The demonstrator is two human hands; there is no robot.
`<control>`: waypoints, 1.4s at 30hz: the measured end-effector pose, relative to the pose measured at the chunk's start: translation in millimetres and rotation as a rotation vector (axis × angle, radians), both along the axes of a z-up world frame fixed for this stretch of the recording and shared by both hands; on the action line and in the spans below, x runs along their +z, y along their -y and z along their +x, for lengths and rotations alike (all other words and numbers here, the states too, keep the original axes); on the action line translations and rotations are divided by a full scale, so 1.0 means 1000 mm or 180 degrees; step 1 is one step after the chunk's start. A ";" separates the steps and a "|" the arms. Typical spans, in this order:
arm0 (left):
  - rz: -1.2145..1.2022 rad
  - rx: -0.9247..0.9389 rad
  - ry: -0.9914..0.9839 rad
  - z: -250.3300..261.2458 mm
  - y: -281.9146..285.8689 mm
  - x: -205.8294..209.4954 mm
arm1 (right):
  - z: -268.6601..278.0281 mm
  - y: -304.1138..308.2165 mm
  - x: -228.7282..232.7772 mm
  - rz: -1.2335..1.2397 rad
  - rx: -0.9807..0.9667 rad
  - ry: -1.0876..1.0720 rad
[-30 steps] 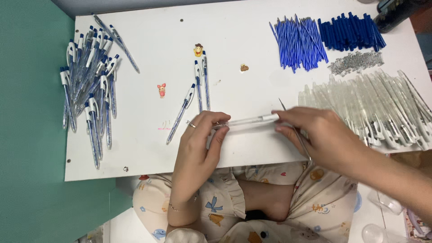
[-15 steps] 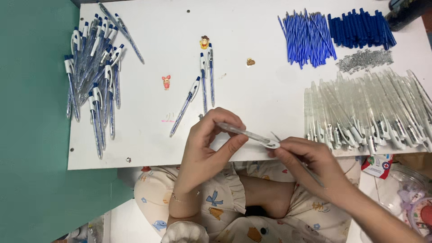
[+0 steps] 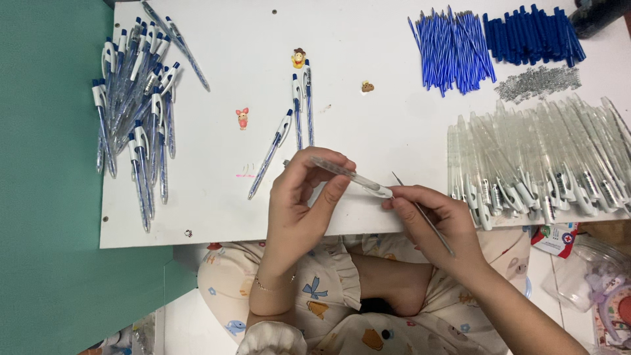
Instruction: The person assembles ballpoint pens by hand, inserting ink refills into pen barrels and using a thin metal tool to secure components.
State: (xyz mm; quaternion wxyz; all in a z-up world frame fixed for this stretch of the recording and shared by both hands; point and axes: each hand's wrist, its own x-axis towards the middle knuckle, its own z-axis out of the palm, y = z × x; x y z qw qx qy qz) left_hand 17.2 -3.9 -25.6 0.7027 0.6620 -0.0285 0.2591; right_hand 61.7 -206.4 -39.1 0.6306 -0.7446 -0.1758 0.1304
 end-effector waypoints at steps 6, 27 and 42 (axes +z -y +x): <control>-0.0113 0.0096 -0.0005 -0.001 -0.001 -0.003 | 0.001 0.008 0.002 -0.0214 -0.0161 -0.0080; 0.0184 0.0162 -0.0546 0.002 0.014 0.010 | 0.243 0.172 -0.008 -0.4344 -0.0762 0.2547; -0.0345 -0.0379 -0.0431 0.008 0.050 -0.008 | 0.022 0.080 0.059 -0.1593 0.0314 0.1632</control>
